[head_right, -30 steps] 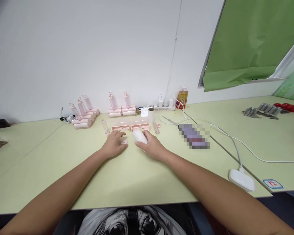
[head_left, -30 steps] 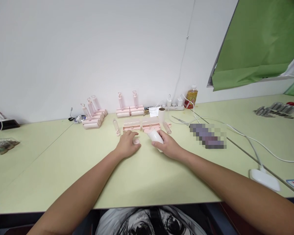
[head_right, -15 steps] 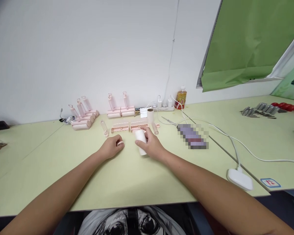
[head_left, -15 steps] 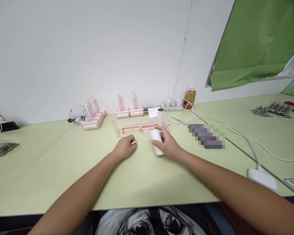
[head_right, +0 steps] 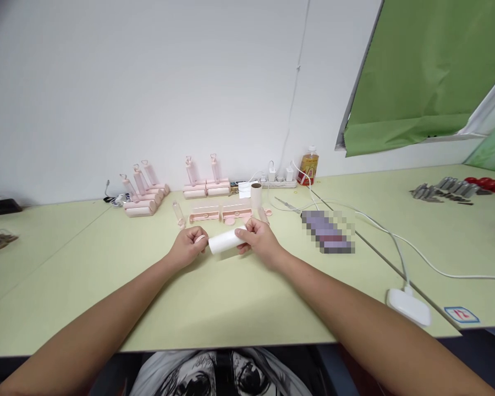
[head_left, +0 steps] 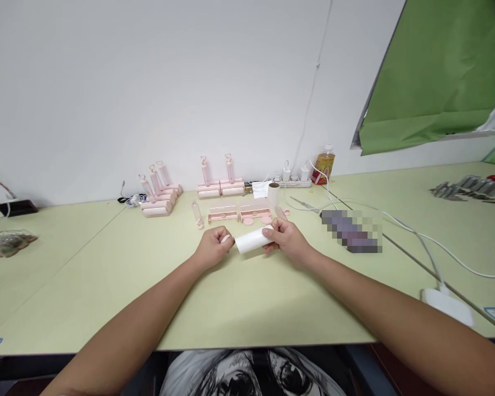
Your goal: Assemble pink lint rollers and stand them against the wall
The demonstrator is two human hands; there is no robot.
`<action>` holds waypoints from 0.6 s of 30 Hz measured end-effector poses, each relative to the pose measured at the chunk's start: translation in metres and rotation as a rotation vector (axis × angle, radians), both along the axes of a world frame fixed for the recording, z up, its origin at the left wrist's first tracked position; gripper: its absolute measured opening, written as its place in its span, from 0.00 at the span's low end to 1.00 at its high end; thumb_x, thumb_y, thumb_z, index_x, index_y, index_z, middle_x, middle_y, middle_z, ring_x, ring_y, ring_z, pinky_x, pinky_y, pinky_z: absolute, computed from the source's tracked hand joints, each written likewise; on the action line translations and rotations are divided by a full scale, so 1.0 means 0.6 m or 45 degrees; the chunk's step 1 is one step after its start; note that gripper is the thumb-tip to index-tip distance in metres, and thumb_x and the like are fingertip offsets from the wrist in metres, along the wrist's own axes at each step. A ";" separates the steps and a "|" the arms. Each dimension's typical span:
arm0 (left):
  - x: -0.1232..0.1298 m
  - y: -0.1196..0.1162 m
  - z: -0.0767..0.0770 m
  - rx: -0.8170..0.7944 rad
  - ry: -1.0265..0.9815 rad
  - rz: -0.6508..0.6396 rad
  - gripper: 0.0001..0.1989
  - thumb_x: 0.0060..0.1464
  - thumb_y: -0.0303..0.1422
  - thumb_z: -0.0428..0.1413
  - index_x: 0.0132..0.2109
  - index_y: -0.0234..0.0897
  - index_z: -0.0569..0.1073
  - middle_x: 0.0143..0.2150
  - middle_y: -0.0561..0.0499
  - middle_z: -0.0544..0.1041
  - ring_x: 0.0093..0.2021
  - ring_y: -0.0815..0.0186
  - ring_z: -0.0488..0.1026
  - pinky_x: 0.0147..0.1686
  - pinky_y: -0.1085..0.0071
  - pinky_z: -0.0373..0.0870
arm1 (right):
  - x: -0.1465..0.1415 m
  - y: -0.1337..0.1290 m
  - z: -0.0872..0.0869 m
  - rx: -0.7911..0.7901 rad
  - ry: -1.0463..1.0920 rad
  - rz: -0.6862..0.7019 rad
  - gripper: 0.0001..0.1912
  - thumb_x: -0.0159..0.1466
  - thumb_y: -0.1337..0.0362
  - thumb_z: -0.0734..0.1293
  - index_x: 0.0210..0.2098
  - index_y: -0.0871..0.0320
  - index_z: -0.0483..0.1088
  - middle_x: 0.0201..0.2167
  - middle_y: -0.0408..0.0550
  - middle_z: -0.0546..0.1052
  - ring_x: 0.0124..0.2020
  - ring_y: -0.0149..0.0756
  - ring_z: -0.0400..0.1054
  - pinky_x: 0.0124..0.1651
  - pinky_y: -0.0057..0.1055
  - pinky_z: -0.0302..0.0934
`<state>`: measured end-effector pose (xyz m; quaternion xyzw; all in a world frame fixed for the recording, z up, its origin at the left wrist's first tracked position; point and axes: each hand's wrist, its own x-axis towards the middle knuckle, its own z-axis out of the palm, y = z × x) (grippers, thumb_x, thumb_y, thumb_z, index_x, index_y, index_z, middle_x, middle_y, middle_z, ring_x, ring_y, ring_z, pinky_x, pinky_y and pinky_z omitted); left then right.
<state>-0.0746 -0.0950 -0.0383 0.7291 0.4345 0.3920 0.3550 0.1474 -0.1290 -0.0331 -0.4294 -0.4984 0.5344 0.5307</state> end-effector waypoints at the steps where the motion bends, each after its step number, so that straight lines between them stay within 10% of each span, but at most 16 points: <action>1: 0.000 0.000 0.001 -0.010 -0.031 0.004 0.13 0.47 0.34 0.54 0.21 0.38 0.58 0.20 0.56 0.68 0.21 0.72 0.62 0.23 0.74 0.59 | 0.002 0.001 0.001 -0.020 0.042 0.000 0.26 0.49 0.52 0.75 0.23 0.55 0.53 0.18 0.37 0.67 0.21 0.33 0.70 0.21 0.29 0.68; 18: -0.006 -0.001 0.004 0.523 -0.124 0.080 0.26 0.47 0.54 0.57 0.24 0.39 0.55 0.29 0.51 0.67 0.29 0.68 0.62 0.31 0.69 0.63 | -0.006 -0.011 0.004 -0.125 0.276 0.147 0.24 0.47 0.53 0.77 0.15 0.59 0.62 0.19 0.41 0.66 0.29 0.38 0.73 0.41 0.42 0.74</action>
